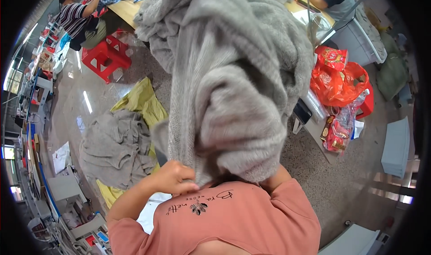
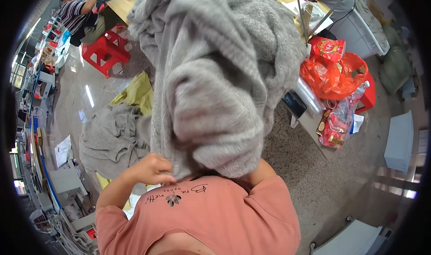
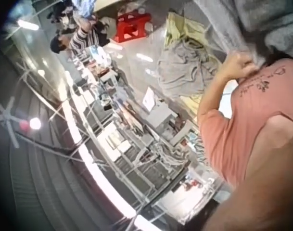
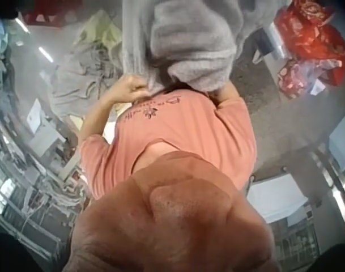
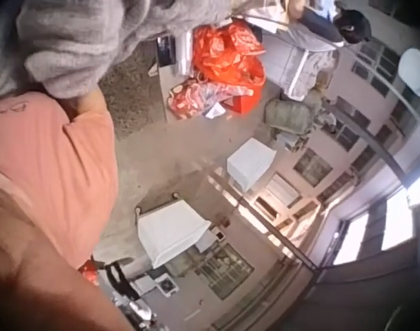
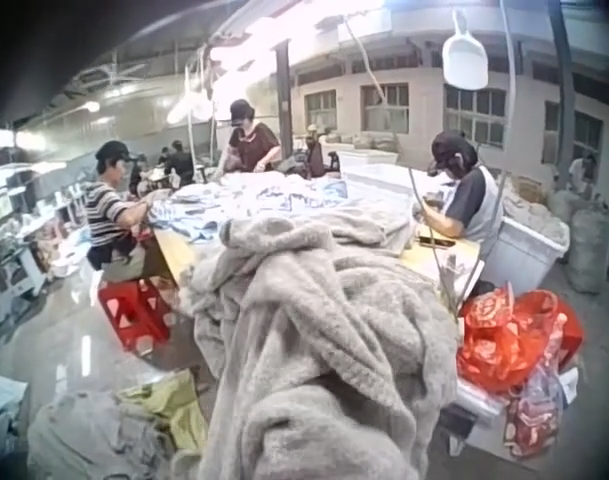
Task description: Inspecting a knitted grey garment for defects and manually removing loose threads or imperfections.
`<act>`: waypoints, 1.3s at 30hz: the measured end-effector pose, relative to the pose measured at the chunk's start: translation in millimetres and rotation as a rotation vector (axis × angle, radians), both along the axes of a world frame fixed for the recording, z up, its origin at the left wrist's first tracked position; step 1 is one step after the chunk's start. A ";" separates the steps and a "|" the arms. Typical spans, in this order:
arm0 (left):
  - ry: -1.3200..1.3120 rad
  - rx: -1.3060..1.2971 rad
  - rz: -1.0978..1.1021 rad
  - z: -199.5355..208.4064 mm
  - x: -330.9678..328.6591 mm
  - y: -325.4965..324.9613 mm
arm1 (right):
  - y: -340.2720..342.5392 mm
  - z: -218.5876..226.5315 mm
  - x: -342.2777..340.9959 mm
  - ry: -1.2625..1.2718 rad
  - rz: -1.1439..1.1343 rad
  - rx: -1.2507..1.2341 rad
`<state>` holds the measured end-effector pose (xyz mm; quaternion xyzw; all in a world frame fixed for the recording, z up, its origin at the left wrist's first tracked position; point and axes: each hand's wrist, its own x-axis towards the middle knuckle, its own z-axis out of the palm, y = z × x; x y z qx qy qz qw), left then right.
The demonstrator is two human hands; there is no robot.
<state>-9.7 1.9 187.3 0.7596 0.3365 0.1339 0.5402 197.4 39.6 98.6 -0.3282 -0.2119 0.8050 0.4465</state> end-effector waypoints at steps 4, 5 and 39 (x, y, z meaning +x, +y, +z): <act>0.058 0.747 0.259 22.4 0.4 27.5 | 8.5 3.5 0.7 -0.104 0.004 0.056; 0.133 0.891 0.303 33.5 2.4 44.9 | 9.4 4.2 1.4 -0.128 0.010 0.066; -0.786 0.467 0.401 117.5 -63.4 28.9 | 57.7 -11.0 35.9 -0.722 0.242 0.440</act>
